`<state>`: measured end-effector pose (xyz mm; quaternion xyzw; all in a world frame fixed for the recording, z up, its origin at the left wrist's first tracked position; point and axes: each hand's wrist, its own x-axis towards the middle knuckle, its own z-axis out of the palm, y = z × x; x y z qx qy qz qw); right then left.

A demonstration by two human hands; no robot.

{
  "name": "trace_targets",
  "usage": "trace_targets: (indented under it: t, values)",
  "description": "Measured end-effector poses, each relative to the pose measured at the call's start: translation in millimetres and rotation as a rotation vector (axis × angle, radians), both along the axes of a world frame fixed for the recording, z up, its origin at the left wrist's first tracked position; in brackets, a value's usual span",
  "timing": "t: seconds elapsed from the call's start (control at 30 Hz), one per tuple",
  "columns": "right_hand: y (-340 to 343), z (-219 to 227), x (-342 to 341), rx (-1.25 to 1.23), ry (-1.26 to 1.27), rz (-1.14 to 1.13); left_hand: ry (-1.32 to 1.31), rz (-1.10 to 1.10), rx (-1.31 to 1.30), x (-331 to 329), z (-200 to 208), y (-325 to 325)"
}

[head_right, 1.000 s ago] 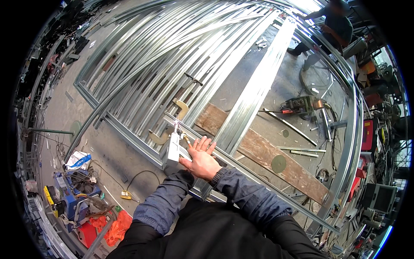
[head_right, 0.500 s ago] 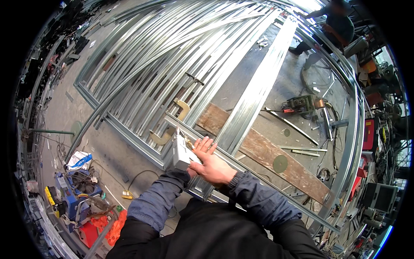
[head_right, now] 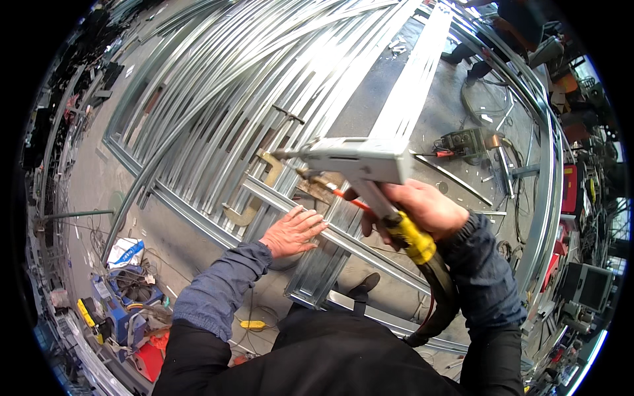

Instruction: The person welds a metal frame structure using a handheld welding torch. They repeatedly position metal bars, tack weld joints, and move around the frame to access different sections. The person also uses a clamp to secure pieces during welding.

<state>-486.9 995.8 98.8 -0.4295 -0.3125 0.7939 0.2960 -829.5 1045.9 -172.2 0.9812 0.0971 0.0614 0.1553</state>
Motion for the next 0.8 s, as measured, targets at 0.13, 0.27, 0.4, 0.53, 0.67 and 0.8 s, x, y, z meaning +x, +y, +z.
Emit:
trace_targets:
  t: [0.13, 0.27, 0.4, 0.53, 0.67, 0.8]
  values:
    - [34.0, -56.3, -31.1, -0.203, -0.025, 0.076, -0.02, 0.096, -0.043, 35.1, 2.1, -1.0]
    - [59.4, -119.1, -43.1, -0.306, 0.062, 0.144, -0.06, 0.133, -0.041, 42.6, -14.6, -6.8]
    - [71.6, -160.4, -43.9, -0.386, 0.157, 0.156, -0.063, 0.139, 0.114, 40.4, -30.7, -8.8]
    - [76.4, -183.6, -43.4, -0.427, 0.242, 0.164, -0.055, 0.13, 0.099, 37.6, -37.9, -11.2]
    - [79.9, -192.6, -44.1, -0.441, 0.263, 0.175, -0.065, 0.115, 0.071, 38.2, -36.6, -8.2]
    - [81.1, -194.2, -41.7, -0.462, 0.29, 0.174, -0.1, 0.11, 0.083, 40.0, -34.9, -5.6]
